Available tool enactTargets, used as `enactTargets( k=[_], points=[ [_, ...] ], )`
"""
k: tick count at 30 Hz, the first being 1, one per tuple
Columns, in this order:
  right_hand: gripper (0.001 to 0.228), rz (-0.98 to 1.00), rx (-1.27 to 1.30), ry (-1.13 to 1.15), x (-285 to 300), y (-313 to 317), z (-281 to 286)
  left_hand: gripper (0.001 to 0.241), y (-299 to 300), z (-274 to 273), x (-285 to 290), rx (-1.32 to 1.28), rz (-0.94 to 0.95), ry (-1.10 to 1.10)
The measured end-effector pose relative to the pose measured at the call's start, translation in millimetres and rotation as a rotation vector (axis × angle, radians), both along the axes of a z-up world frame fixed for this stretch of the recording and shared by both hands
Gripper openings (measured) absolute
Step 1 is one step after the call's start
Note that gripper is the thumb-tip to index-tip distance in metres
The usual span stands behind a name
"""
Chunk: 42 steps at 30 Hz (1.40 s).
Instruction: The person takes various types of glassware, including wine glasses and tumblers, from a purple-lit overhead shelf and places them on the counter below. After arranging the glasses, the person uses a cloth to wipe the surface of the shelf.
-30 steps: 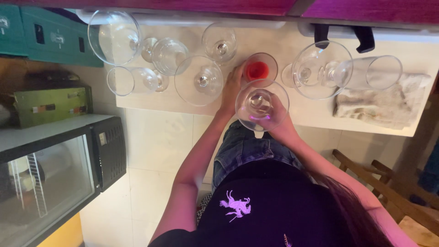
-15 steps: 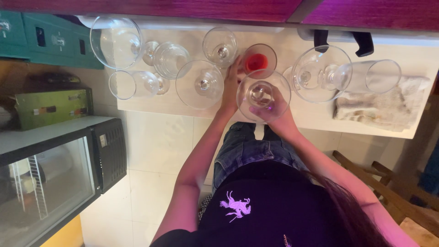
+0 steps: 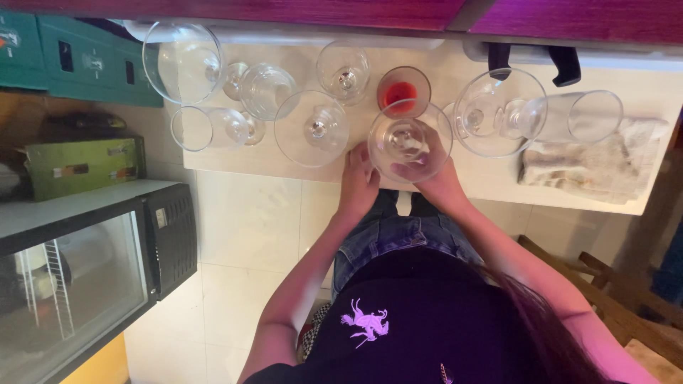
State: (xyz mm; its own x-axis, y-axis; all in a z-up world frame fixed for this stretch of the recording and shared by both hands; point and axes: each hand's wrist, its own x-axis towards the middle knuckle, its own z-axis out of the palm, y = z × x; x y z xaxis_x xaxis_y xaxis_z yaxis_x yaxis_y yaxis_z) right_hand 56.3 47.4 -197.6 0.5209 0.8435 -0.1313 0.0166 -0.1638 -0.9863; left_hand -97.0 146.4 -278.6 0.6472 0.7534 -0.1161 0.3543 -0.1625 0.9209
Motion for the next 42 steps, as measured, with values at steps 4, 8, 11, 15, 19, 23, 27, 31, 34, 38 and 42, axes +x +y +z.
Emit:
enactTargets(
  k=[4, 8, 11, 15, 19, 23, 27, 31, 34, 38, 42],
  points=[
    [0.082, -0.023, -0.225, 0.071, 3, -23, -2, 0.063, -17, 20, -26, 0.466, -0.176, 0.143],
    [0.064, 0.106, -0.378, 0.057, 7, -52, 15, 0.032, -29, 55, -33, 0.053, -0.483, 0.455],
    [0.050, 0.195, -0.409, 0.065, 9, -73, 45, 0.026, -39, 106, -13, 0.040, -0.620, 0.296],
    [0.049, 0.144, -0.314, 0.176, 23, -105, 72, 0.033, -57, 155, 23, 0.050, -0.701, 0.056],
    [0.049, 0.024, -0.256, 0.258, 41, -139, 87, 0.037, -81, 173, 57, -0.002, -0.724, -0.025],
    [0.048, -0.023, -0.235, 0.101, 67, -179, 96, 0.041, -111, 178, 90, -0.114, -0.680, 0.000],
    [0.048, -0.089, -0.255, 0.103, 95, -221, 103, 0.041, -146, 173, 118, 0.020, -0.662, 0.000],
    [0.048, -0.126, -0.279, 0.096, 125, -262, 96, 0.040, -181, 147, 151, 0.065, -0.635, 0.082],
    [0.045, -0.142, -0.308, 0.100, 147, -288, 92, 0.039, -204, 121, 173, 0.190, -0.593, 0.166],
    [0.044, -0.127, -0.333, 0.071, 175, -315, 91, 0.037, -228, 103, 198, 0.185, -0.515, 0.162],
    [0.044, -0.111, -0.383, 0.055, 198, -325, 103, 0.038, -244, 100, 217, 0.172, -0.437, 0.101]
  ],
)
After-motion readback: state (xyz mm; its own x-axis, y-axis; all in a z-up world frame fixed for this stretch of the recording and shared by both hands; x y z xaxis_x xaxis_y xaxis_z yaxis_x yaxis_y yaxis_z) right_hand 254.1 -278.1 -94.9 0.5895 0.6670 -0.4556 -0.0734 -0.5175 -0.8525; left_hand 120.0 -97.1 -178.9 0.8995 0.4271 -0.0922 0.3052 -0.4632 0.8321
